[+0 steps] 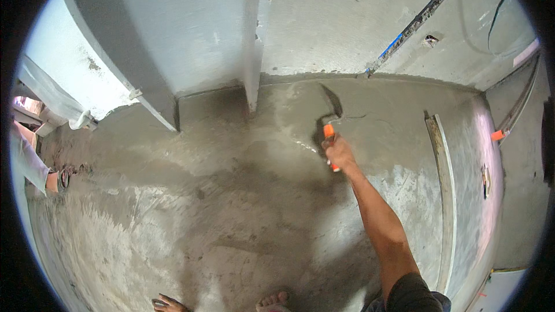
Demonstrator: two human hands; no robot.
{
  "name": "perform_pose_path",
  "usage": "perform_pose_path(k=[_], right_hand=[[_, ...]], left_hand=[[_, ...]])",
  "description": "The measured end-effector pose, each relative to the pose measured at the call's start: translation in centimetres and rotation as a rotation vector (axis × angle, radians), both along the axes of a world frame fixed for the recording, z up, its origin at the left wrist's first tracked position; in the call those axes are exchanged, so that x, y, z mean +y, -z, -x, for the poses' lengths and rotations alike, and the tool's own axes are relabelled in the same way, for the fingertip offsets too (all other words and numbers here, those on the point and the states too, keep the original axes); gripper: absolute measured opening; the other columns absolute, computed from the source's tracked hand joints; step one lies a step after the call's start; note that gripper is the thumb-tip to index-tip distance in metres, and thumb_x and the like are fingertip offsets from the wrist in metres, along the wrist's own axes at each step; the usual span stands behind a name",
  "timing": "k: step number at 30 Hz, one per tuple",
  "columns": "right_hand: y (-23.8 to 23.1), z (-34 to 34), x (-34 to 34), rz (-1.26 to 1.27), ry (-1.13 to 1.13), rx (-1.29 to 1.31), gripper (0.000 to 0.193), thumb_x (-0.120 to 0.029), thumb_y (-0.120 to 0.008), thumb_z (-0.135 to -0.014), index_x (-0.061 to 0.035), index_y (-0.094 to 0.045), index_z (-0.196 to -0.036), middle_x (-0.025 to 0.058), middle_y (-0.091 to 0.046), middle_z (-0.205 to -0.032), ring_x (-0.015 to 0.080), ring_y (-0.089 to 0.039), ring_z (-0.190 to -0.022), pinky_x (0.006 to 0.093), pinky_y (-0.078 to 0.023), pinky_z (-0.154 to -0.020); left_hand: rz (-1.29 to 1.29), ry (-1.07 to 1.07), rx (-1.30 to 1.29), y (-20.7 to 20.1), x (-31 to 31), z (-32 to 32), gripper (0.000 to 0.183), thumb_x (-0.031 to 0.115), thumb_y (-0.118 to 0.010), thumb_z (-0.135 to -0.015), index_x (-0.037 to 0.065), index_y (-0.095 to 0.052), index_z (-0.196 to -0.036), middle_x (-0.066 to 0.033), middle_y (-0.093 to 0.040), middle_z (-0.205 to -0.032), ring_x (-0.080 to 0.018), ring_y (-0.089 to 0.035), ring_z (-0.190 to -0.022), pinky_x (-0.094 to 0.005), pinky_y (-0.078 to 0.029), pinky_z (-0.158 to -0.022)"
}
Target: The person uses a long straight edge to screed and level wet concrete on a floor, repeatedly dragging it across the surface. They also use a trowel to fill gaps and smooth the concrete around the edges and corners.
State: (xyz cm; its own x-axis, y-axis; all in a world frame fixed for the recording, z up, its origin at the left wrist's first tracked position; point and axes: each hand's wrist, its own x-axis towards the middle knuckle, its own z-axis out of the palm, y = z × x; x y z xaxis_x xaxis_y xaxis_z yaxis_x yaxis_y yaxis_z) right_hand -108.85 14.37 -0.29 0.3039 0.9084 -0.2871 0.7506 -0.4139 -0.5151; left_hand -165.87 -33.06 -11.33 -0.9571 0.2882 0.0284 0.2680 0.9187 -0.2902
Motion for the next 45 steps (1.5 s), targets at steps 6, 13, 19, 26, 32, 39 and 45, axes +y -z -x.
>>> perform_pose_path(k=[6,13,19,26,32,39,45], right_hand=[[0.9,1.6,-0.2,0.042,0.032,0.112,0.042,-0.026,-0.058,-0.083,0.0074,-0.054,-0.107,0.0299,-0.064,-0.093,0.0416,-0.065,-0.086,0.0471,-0.05,-0.078],[-2.3,5.5,-2.1,0.054,-0.156,0.117,0.041,-0.026,-0.057,-0.083,0.0076,-0.053,-0.106,0.0314,-0.063,-0.093,0.0464,-0.06,-0.094,0.048,-0.049,-0.083],[1.2,4.5,-1.9,-0.079,-0.28,-0.114,0.039,-0.022,-0.054,-0.083,0.0086,-0.052,-0.108,0.0302,-0.063,-0.096,0.0466,-0.061,-0.09,0.0485,-0.05,-0.08],[-3.8,6.6,-10.0,0.038,0.014,0.154,0.041,-0.017,-0.059,-0.084,0.0055,-0.049,-0.117,0.0178,-0.063,-0.079,0.0271,-0.065,-0.063,0.0395,-0.051,-0.053],[6.7,-0.2,-16.9,-0.14,0.443,0.124,0.027,-0.014,-0.056,-0.086,0.0043,-0.052,-0.106,0.0144,-0.063,-0.086,0.0237,-0.063,-0.064,0.0384,-0.051,-0.049],[6.7,16.5,-18.6,-0.056,0.499,0.57,0.035,0.0,-0.043,-0.087,0.0007,-0.036,-0.121,0.0134,-0.056,-0.11,0.0197,-0.059,-0.062,0.0348,-0.052,-0.05],[6.4,32.3,-18.2,-0.006,-0.268,0.085,0.054,-0.018,-0.059,-0.087,0.004,-0.034,-0.129,0.0162,-0.057,-0.104,0.0238,-0.061,-0.086,0.0394,-0.051,-0.073]], left_hand=[[-0.122,-0.205,0.093,3.5,-1.4,2.4,0.081,0.072,-0.023,-0.09,0.012,-0.033,-0.143,-0.0158,-0.038,-0.136,-0.0337,-0.044,-0.121,-0.0522,-0.038,-0.095],[-0.143,-0.189,0.163,2.1,-0.7,1.0,0.071,0.069,-0.028,-0.091,0.018,-0.037,-0.14,-0.0126,-0.038,-0.139,-0.0309,-0.042,-0.125,-0.0479,-0.036,-0.098],[-0.229,-0.156,0.108,1.6,0.3,0.4,0.071,0.069,-0.029,-0.091,0.018,-0.037,-0.14,-0.0129,-0.037,-0.14,-0.0319,-0.042,-0.125,-0.0492,-0.035,-0.098],[-0.186,-0.177,0.077,1.9,-0.1,0.6,0.078,0.071,-0.02,-0.09,0.014,-0.032,-0.142,-0.0138,-0.033,-0.141,-0.0319,-0.04,-0.124,-0.0491,-0.033,-0.1],[-0.166,-0.148,0.102,0.1,1.2,-1.0,0.077,0.071,-0.021,-0.09,0.016,-0.033,-0.142,-0.0147,-0.032,-0.143,-0.0322,-0.041,-0.124,-0.0481,-0.034,-0.099],[-0.203,-0.167,0.083,0.0,1.1,-0.9,0.077,0.071,-0.024,-0.09,0.013,-0.032,-0.141,-0.0168,-0.031,-0.142,-0.0334,-0.036,-0.126,-0.0488,-0.033,-0.099],[-0.246,-0.158,0.036,0.0,1.5,-1.2,0.075,0.068,-0.024,-0.092,0.011,-0.033,-0.139,-0.0186,-0.031,-0.141,-0.0341,-0.03,-0.13,-0.0505,-0.028,-0.103]])
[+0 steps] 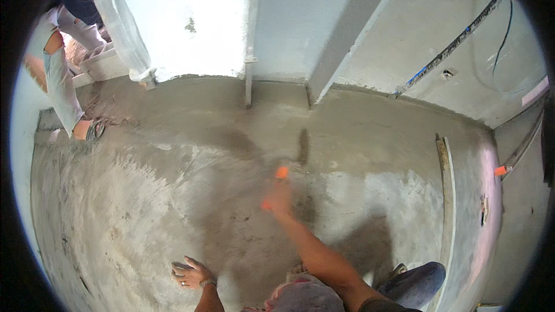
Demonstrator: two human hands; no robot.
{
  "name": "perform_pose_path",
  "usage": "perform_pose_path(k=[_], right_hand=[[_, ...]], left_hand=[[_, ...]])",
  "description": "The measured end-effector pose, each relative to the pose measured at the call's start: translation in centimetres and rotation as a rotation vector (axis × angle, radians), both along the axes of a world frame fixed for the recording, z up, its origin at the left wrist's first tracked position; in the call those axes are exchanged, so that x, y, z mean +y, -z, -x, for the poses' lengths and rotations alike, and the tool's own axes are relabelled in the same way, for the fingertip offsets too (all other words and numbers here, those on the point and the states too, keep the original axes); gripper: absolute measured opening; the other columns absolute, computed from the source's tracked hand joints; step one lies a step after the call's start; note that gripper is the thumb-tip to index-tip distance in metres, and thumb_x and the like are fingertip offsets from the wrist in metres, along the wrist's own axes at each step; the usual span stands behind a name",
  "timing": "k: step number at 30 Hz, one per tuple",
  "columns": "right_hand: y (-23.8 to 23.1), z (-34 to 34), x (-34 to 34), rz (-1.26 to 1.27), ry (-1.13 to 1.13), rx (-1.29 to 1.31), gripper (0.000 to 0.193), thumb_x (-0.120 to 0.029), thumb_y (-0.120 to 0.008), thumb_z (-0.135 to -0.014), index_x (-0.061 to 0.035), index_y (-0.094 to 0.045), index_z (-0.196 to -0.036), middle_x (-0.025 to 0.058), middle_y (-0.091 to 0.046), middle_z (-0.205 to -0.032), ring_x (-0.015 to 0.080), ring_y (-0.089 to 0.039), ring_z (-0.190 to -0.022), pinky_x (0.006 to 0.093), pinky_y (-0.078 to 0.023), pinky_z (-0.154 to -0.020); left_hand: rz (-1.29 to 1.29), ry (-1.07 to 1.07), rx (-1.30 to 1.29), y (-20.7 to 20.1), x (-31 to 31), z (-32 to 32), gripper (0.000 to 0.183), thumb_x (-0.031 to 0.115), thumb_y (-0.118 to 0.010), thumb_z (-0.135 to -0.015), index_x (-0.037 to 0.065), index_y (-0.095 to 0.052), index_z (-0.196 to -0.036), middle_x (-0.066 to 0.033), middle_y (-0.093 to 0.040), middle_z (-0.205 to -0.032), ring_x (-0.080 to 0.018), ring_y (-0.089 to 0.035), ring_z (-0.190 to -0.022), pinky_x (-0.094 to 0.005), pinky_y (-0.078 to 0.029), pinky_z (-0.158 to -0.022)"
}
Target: The person uses a long straight edge to screed and level wet concrete on a floor, repeatedly dragging it across the surface. They also use a trowel to fill gaps and smooth the concrete around the edges and corners.
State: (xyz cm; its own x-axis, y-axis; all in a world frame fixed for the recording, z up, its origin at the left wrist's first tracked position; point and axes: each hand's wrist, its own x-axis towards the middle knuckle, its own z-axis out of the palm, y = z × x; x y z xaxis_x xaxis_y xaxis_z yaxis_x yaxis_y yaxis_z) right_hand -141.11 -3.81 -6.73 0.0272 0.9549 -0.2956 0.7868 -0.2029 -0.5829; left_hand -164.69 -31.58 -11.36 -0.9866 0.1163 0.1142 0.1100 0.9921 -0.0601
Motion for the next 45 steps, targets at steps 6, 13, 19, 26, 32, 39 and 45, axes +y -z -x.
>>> perform_pose_path(k=[6,13,19,26,32,39,45], right_hand=[[-10.5,3.8,1.5,0.455,0.265,0.704,0.046,-0.018,-0.056,-0.09,0.0031,-0.037,-0.125,0.0133,-0.058,-0.091,0.0213,-0.062,-0.062,0.0356,-0.05,-0.057],[-2.4,-13.7,9.2,-0.102,0.532,0.344,0.019,-0.012,-0.055,-0.083,0.0055,-0.054,-0.09,0.0174,-0.061,-0.069,0.0274,-0.061,-0.048,0.0395,-0.049,-0.045],[-0.6,-14.7,10.4,-0.079,0.537,0.373,0.019,-0.014,-0.057,-0.086,0.0042,-0.053,-0.085,0.0124,-0.058,-0.07,0.0236,-0.06,-0.048,0.0383,-0.047,-0.041],[-6.1,-0.6,5.6,0.055,0.191,0.147,0.039,-0.023,-0.062,-0.085,0.0074,-0.049,-0.106,0.0211,-0.063,-0.086,0.0343,-0.065,-0.073,0.0434,-0.051,-0.063],[-1.4,-3.5,10.0,-0.153,0.166,0.052,0.047,-0.025,-0.062,-0.086,0.0076,-0.044,-0.114,0.0206,-0.063,-0.089,0.0333,-0.065,-0.067,0.0438,-0.051,-0.062],[-3.0,-1.5,13.6,0.108,0.129,0.107,0.043,-0.023,-0.059,-0.084,0.0097,-0.05,-0.109,0.0286,-0.062,-0.099,0.0407,-0.061,-0.093,0.0464,-0.048,-0.081],[-3.5,1.1,8.0,-0.213,-0.141,-0.064,0.038,-0.022,-0.058,-0.086,0.0079,-0.049,-0.108,0.0171,-0.063,-0.078,0.0286,-0.064,-0.057,0.041,-0.05,-0.056]], left_hand=[[0.021,-0.014,-0.002,-2.1,0.3,-0.3,0.07,0.064,-0.031,-0.093,0.013,-0.033,-0.14,-0.0172,-0.03,-0.142,-0.0326,-0.027,-0.133,-0.0486,-0.027,-0.105],[0.028,0.002,0.003,-1.8,0.5,-0.5,0.068,0.062,-0.035,-0.093,0.013,-0.034,-0.14,-0.0163,-0.032,-0.141,-0.0333,-0.028,-0.133,-0.0488,-0.026,-0.106],[0.043,-0.004,-0.017,-2.2,1.0,-0.9,0.069,0.062,-0.036,-0.093,0.013,-0.034,-0.14,-0.0168,-0.032,-0.14,-0.0338,-0.028,-0.133,-0.0492,-0.025,-0.106],[0.058,-0.062,-0.106,-3.8,0.7,-0.3,0.071,0.063,-0.029,-0.094,0.011,-0.029,-0.142,-0.0166,-0.025,-0.144,-0.0325,-0.022,-0.135,-0.0503,-0.023,-0.108],[0.003,-0.055,-0.133,-3.6,1.6,-1.0,0.071,0.062,-0.03,-0.093,0.011,-0.028,-0.143,-0.0168,-0.028,-0.143,-0.0336,-0.023,-0.136,-0.0506,-0.02,-0.109],[-0.007,-0.047,-0.144,-4.5,1.6,-0.8,0.069,0.059,-0.035,-0.094,0.011,-0.028,-0.144,-0.0149,-0.027,-0.142,-0.0324,-0.022,-0.136,-0.0498,-0.018,-0.11],[0.004,-0.067,-0.182,-5.4,2.0,-0.9,0.069,0.057,-0.036,-0.094,0.01,-0.027,-0.144,-0.0138,-0.026,-0.143,-0.0314,-0.02,-0.136,-0.0497,-0.016,-0.111]])
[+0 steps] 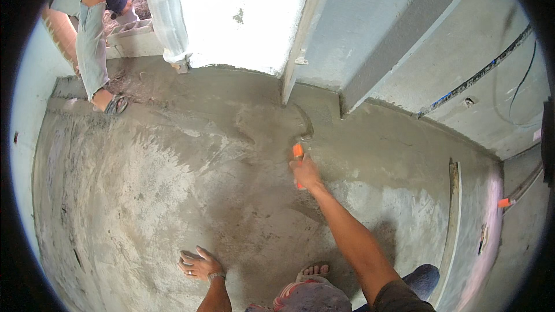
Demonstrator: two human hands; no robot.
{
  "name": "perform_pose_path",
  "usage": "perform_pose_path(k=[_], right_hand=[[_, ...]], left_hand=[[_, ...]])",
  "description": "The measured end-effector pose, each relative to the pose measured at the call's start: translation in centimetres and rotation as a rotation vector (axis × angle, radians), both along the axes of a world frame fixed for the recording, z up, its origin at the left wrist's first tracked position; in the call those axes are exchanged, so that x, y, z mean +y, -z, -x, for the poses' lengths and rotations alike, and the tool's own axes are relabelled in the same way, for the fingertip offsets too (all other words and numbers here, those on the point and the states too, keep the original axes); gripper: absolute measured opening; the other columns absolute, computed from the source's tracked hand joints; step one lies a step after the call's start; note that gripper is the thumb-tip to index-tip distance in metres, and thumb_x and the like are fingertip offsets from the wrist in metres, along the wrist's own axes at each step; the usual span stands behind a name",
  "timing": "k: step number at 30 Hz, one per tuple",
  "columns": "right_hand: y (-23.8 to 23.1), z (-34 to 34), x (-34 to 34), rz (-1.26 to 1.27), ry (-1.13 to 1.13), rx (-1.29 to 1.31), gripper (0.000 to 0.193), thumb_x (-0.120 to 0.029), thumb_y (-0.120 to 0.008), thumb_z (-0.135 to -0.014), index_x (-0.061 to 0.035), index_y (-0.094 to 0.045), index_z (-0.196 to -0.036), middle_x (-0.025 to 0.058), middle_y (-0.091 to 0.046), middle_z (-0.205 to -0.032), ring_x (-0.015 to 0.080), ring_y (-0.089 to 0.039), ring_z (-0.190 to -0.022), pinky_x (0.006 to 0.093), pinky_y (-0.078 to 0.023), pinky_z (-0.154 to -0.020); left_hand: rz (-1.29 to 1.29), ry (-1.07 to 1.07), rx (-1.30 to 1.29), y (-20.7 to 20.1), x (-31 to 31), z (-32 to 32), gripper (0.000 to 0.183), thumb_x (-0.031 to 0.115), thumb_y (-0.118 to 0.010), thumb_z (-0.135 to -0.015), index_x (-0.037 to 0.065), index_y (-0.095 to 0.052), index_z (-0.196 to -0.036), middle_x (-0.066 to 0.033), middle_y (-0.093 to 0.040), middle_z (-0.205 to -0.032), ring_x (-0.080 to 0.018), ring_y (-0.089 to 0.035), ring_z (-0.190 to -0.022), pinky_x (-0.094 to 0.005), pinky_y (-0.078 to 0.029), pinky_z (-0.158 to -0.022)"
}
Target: The person uses a long straight edge to screed and level wet concrete on a floor, repeatedly dragging it across the surface. They also use a trowel to fill gaps and smooth the concrete around the edges and corners.
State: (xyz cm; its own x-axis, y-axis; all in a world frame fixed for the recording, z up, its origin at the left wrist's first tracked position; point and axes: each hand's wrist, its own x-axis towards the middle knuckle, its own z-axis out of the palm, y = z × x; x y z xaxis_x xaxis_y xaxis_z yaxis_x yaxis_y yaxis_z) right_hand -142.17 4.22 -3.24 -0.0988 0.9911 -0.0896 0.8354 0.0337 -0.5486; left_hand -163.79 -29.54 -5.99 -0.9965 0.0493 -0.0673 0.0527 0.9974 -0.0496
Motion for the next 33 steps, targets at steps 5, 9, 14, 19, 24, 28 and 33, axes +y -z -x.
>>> perform_pose_path(k=[5,9,14,19,24,28,33], right_hand=[[-4.5,-4.7,-4.1,0.276,0.347,0.28,0.033,-0.023,-0.057,-0.09,0.003,-0.048,-0.108,0.0121,-0.057,-0.073,0.0219,-0.059,-0.053,0.0364,-0.048,-0.048],[-1.6,-12.9,-6.6,0.064,0.764,0.398,0.028,-0.014,-0.057,-0.087,0.001,-0.047,-0.109,0.013,-0.06,-0.086,0.0259,-0.064,-0.07,0.0392,-0.05,-0.058],[3.7,-12.6,-9.5,0.129,0.944,0.615,0.022,-0.012,-0.051,-0.091,-0.0019,-0.041,-0.108,0.0081,-0.051,-0.077,0.0194,-0.055,-0.057,0.0344,-0.046,-0.047],[4.0,-0.4,-9.1,0.334,0.608,0.512,0.035,-0.013,-0.049,-0.091,0.0021,-0.036,-0.12,0.0144,-0.053,-0.099,0.0248,-0.057,-0.083,0.0391,-0.048,-0.07],[-8.5,9.8,-7.3,0.597,0.34,0.66,0.055,-0.021,-0.051,-0.092,0.0043,-0.028,-0.136,0.0209,-0.055,-0.114,0.0271,-0.06,-0.1,0.037,-0.05,-0.075],[-1.4,6.0,-7.4,0.707,0.336,0.905,0.054,-0.026,-0.052,-0.093,0.0018,-0.03,-0.134,0.0191,-0.057,-0.108,0.0274,-0.062,-0.096,0.0357,-0.052,-0.068],[-3.7,-7.1,-11.8,0.307,-0.229,-0.126,0.046,-0.034,-0.05,-0.09,-0.0001,-0.043,-0.12,0.0241,-0.058,-0.1,0.0409,-0.059,-0.09,0.05,-0.045,-0.079]], left_hand=[[-0.037,-0.015,-0.03,0.1,-0.1,-0.1,0.069,0.055,-0.036,-0.094,0.011,-0.025,-0.145,-0.0143,-0.024,-0.144,-0.0321,-0.019,-0.137,-0.05,-0.015,-0.112],[-0.031,0.005,-0.028,0.1,0.3,-0.2,0.069,0.055,-0.037,-0.094,0.012,-0.024,-0.145,-0.0153,-0.024,-0.144,-0.0334,-0.018,-0.138,-0.0507,-0.015,-0.112],[-0.045,0.001,0.002,1.6,-0.4,0.1,0.07,0.059,-0.037,-0.093,0.012,-0.026,-0.144,-0.0161,-0.025,-0.144,-0.0346,-0.021,-0.137,-0.0511,-0.016,-0.112],[-0.034,0.022,0.048,2.2,-0.9,0.4,0.07,0.059,-0.037,-0.093,0.012,-0.026,-0.144,-0.0162,-0.025,-0.144,-0.0342,-0.022,-0.137,-0.0519,-0.017,-0.112],[-0.016,0.017,0.01,1.5,-0.5,0.4,0.07,0.058,-0.037,-0.093,0.011,-0.024,-0.144,-0.0145,-0.024,-0.144,-0.0329,-0.018,-0.139,-0.0517,-0.016,-0.112],[-0.028,0.023,-0.055,0.8,0.2,0.0,0.072,0.057,-0.037,-0.093,0.011,-0.022,-0.145,-0.0129,-0.023,-0.145,-0.0314,-0.016,-0.14,-0.0515,-0.014,-0.114],[-0.079,0.0,0.011,1.2,-0.5,0.1,0.069,0.054,-0.043,-0.092,0.012,-0.024,-0.144,-0.0153,-0.021,-0.146,-0.0328,-0.017,-0.14,-0.0517,-0.011,-0.115]])
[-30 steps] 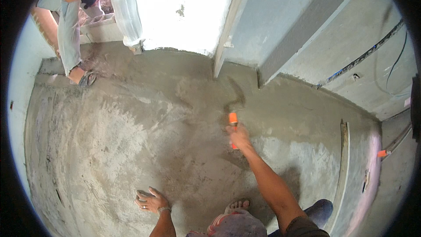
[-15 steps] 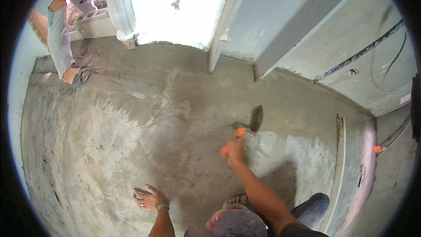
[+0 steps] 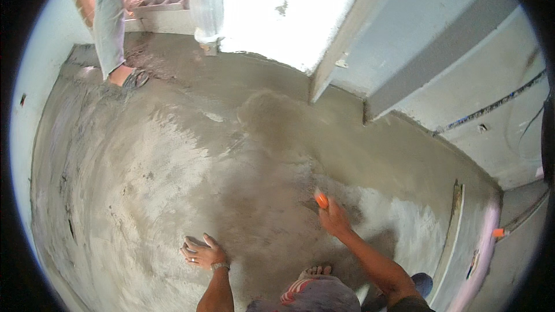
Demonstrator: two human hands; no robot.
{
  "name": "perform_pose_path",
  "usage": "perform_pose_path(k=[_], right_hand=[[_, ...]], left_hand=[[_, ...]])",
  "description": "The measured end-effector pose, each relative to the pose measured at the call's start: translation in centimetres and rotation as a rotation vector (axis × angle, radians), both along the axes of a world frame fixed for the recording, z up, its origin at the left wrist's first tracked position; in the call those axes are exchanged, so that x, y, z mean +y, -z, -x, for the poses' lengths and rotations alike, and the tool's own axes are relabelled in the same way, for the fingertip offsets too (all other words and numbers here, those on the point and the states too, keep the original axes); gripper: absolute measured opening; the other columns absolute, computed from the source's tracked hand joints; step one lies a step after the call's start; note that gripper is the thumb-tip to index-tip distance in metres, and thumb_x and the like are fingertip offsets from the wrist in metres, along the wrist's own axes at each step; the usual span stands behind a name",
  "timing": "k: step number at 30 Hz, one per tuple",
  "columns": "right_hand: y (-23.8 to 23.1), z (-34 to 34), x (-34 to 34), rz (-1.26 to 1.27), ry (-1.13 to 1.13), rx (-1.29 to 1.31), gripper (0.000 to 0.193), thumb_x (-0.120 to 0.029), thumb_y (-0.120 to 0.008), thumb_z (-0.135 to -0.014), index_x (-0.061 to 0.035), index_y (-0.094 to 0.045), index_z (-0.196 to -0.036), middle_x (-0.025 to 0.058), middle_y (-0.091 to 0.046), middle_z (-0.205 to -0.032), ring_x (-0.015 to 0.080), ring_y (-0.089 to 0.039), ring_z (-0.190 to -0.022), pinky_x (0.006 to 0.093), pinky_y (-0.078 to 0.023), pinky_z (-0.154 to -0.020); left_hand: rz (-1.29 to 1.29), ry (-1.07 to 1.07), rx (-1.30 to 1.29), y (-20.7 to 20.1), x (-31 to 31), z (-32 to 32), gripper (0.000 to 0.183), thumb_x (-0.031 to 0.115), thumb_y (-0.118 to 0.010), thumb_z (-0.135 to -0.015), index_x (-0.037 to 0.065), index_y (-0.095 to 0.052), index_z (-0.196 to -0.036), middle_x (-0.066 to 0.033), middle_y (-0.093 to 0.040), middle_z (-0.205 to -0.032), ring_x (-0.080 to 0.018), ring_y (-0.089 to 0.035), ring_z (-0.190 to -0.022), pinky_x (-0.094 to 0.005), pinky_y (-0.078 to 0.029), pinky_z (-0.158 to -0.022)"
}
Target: The person uses a long straight edge to screed and level wet concrete on a floor, repeatedly dragging it across the surface. They also use a trowel to fill gaps and smooth the concrete around the edges and corners.
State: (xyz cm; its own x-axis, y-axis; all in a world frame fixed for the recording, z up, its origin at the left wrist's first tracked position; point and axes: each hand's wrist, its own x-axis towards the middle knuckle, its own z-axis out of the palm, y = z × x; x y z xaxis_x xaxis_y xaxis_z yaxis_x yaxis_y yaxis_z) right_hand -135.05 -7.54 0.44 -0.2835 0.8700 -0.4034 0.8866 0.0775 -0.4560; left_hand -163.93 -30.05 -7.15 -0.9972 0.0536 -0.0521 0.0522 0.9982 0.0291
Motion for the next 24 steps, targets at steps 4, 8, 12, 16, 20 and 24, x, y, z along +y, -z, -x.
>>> perform_pose_path(k=[4,8,12,16,20,24], right_hand=[[-1.3,-4.3,-2.3,0.137,-0.28,-0.315,0.047,-0.039,-0.048,-0.094,-0.0005,-0.044,-0.12,0.0243,-0.058,-0.104,0.0406,-0.059,-0.096,0.0509,-0.045,-0.08],[-0.8,-0.3,0.4,0.175,-0.309,-0.25,0.046,-0.04,-0.046,-0.096,0.0013,-0.044,-0.117,0.0248,-0.059,-0.104,0.0414,-0.061,-0.093,0.0516,-0.047,-0.079],[-1.1,8.9,7.4,-0.016,-0.317,-0.143,0.041,-0.036,-0.047,-0.096,0.0018,-0.044,-0.112,0.0253,-0.063,-0.093,0.044,-0.062,-0.084,0.0512,-0.049,-0.073],[-3.0,13.9,10.6,-0.141,-0.216,-0.054,0.039,-0.034,-0.048,-0.096,0.0009,-0.044,-0.111,0.0251,-0.064,-0.088,0.0428,-0.063,-0.08,0.0504,-0.049,-0.07],[-5.9,11.8,7.5,-0.012,-0.117,-0.052,0.041,-0.035,-0.049,-0.095,0.001,-0.043,-0.115,0.0202,-0.065,-0.085,0.0415,-0.064,-0.076,0.0496,-0.05,-0.07],[-0.4,0.6,2.6,-0.279,0.124,0.041,0.036,-0.03,-0.056,-0.091,0.0004,-0.043,-0.105,0.0253,-0.061,-0.078,0.0447,-0.061,-0.074,0.0499,-0.048,-0.064]], left_hand=[[-0.011,0.009,-0.006,0.2,-0.1,-0.1,0.07,0.053,-0.045,-0.092,0.012,-0.025,-0.144,-0.017,-0.021,-0.146,-0.0344,-0.016,-0.14,-0.0519,-0.012,-0.115],[-0.007,0.0,-0.008,0.2,-0.3,0.0,0.07,0.054,-0.045,-0.092,0.012,-0.025,-0.144,-0.0175,-0.021,-0.147,-0.0342,-0.015,-0.141,-0.0523,-0.011,-0.115],[0.009,-0.004,-0.019,0.5,-0.4,0.3,0.071,0.055,-0.044,-0.092,0.011,-0.024,-0.144,-0.0178,-0.02,-0.148,-0.0339,-0.015,-0.141,-0.0519,-0.01,-0.115],[-0.005,0.034,0.007,-0.3,0.2,-0.1,0.071,0.055,-0.042,-0.093,0.009,-0.023,-0.144,-0.0178,-0.021,-0.147,-0.034,-0.014,-0.141,-0.05,-0.011,-0.115],[0.061,0.004,-0.029,-0.3,0.5,-0.1,0.071,0.057,-0.037,-0.093,0.01,-0.025,-0.145,-0.0171,-0.022,-0.147,-0.0345,-0.018,-0.139,-0.0493,-0.016,-0.113],[0.115,0.023,0.057,2.6,-1.0,0.2,0.073,0.061,-0.035,-0.093,0.009,-0.026,-0.144,-0.0166,-0.023,-0.146,-0.0362,-0.027,-0.132,-0.0496,-0.025,-0.107]])
